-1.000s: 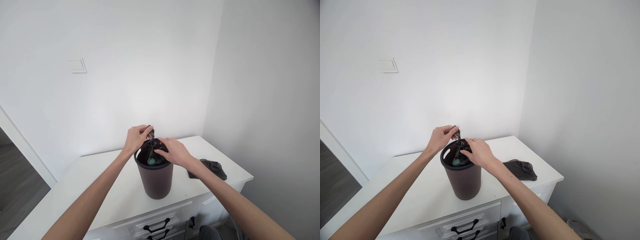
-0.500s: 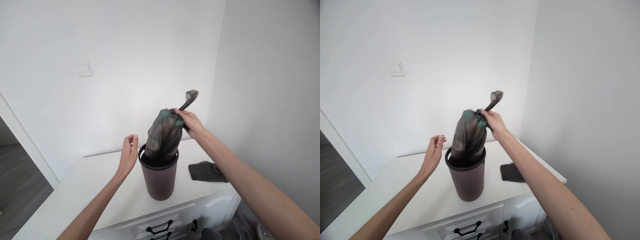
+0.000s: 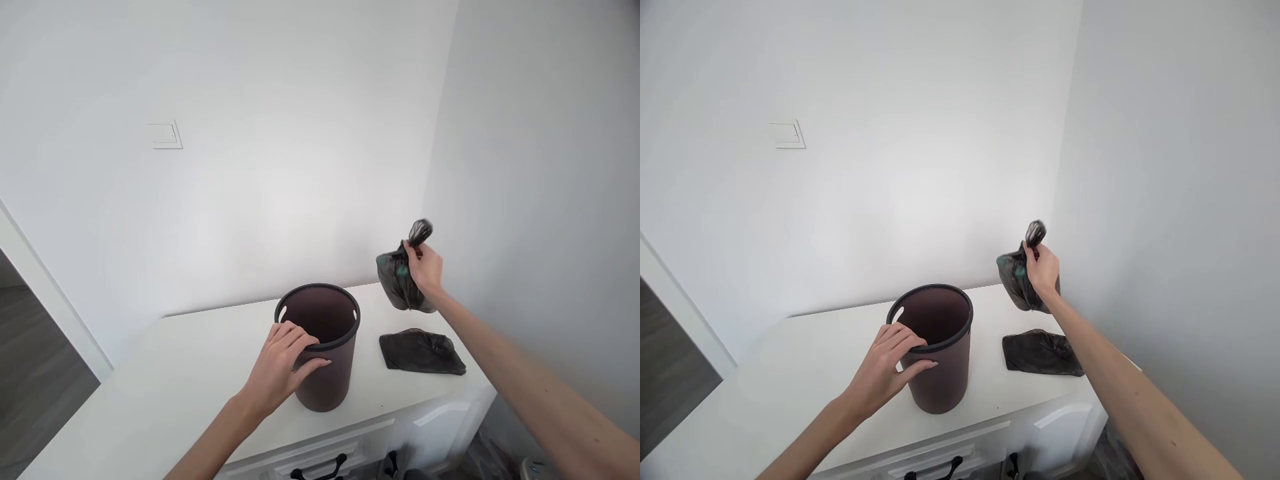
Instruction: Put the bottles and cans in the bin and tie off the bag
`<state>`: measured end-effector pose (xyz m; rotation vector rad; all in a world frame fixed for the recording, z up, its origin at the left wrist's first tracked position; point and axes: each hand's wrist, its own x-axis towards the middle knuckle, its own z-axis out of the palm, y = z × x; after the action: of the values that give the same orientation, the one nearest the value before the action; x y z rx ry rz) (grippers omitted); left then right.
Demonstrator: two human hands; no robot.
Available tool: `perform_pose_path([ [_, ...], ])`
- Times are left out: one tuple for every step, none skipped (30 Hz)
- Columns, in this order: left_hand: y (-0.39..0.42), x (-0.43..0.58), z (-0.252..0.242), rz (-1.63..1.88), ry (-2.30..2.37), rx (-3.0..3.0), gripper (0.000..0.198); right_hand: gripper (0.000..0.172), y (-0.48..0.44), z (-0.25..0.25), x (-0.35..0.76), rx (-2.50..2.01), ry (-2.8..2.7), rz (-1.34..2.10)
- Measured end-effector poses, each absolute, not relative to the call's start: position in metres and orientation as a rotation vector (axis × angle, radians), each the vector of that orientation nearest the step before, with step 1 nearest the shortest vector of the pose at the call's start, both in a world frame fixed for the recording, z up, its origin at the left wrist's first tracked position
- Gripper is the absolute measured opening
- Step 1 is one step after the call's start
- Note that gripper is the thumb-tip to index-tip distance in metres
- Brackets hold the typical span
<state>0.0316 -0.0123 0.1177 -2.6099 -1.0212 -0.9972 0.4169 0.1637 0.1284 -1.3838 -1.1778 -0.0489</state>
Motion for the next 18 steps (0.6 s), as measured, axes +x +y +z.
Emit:
perform_pose_path([
  [-0.013, 0.032, 0.117, -1.011, -1.04, -2.597, 0.017, 0.043, 0.168, 0.11, 0.415, -1.524, -1.254, -0.115],
  [-0.013, 0.031, 0.117, -1.022, -1.062, -2.588, 0.016, 0.04, 0.172, 0.092, 0.413, -1.645, -1.318, -0.155],
  [-0.013, 0.03, 0.118, -1.03, -1.083, -2.581, 0.015, 0.036, 0.175, 0.074, 0.409, -1.699, -1.351, -0.151],
  [-0.013, 0.028, 0.119, -1.031, -1.103, -2.574, 0.014, 0.033, 0.177, 0.058, 0.405, -1.738, -1.381, -0.136],
  [-0.012, 0.026, 0.12, -1.024, -1.118, -2.57, 0.014, 0.03, 0.179, 0.044, 0.4, -1.763, -1.407, -0.109],
  [-0.011, 0.023, 0.121, -1.012, -1.131, -2.563, 0.014, 0.028, 0.18, 0.03, 0.395, -1.778, -1.428, -0.075],
  [-0.01, 0.021, 0.122, -0.998, -1.142, -2.554, 0.015, 0.027, 0.181, 0.019, 0.39, -1.8, -1.45, -0.045],
  [-0.008, 0.018, 0.123, -0.985, -1.154, -2.542, 0.015, 0.027, 0.181, 0.008, 0.385, -1.823, -1.469, -0.016],
  [-0.006, 0.015, 0.123, -0.975, -1.168, -2.528, 0.015, 0.026, 0.182, -0.001, 0.381, -1.844, -1.487, 0.013],
  [-0.005, 0.013, 0.124, -0.965, -1.183, -2.514, 0.015, 0.026, 0.183, -0.009, 0.377, -1.863, -1.502, 0.039],
  [-0.004, 0.011, 0.124, -0.957, -1.198, -2.5, 0.015, 0.026, 0.184, -0.016, 0.374, -1.878, -1.515, 0.062],
  [-0.003, 0.009, 0.124, -0.947, -1.213, -2.489, 0.015, 0.026, 0.184, -0.022, 0.372, -1.889, -1.528, 0.082],
  [-0.002, 0.007, 0.124, -0.935, -1.228, -2.482, 0.016, 0.026, 0.185, -0.027, 0.37, -1.897, -1.54, 0.101],
  [-0.002, 0.006, 0.123, -0.922, -1.241, -2.478, 0.016, 0.027, 0.185, -0.03, 0.369, -1.901, -1.55, 0.117],
  [-0.002, 0.005, 0.123, -0.907, -1.249, -2.478, 0.016, 0.027, 0.185, -0.033, 0.368, -1.902, -1.558, 0.132],
  [-0.002, 0.004, 0.122, -0.892, -1.255, -2.48, 0.016, 0.026, 0.183, -0.034, 0.368, -1.898, -1.564, 0.142],
  [-0.003, 0.004, 0.122, -0.88, -1.256, -2.482, 0.017, 0.025, 0.18, -0.036, 0.367, -1.886, -1.568, 0.147],
  [-0.004, 0.004, 0.121, -0.874, -1.255, -2.48, 0.018, 0.024, 0.175, -0.037, 0.366, -1.869, -1.57, 0.144],
])
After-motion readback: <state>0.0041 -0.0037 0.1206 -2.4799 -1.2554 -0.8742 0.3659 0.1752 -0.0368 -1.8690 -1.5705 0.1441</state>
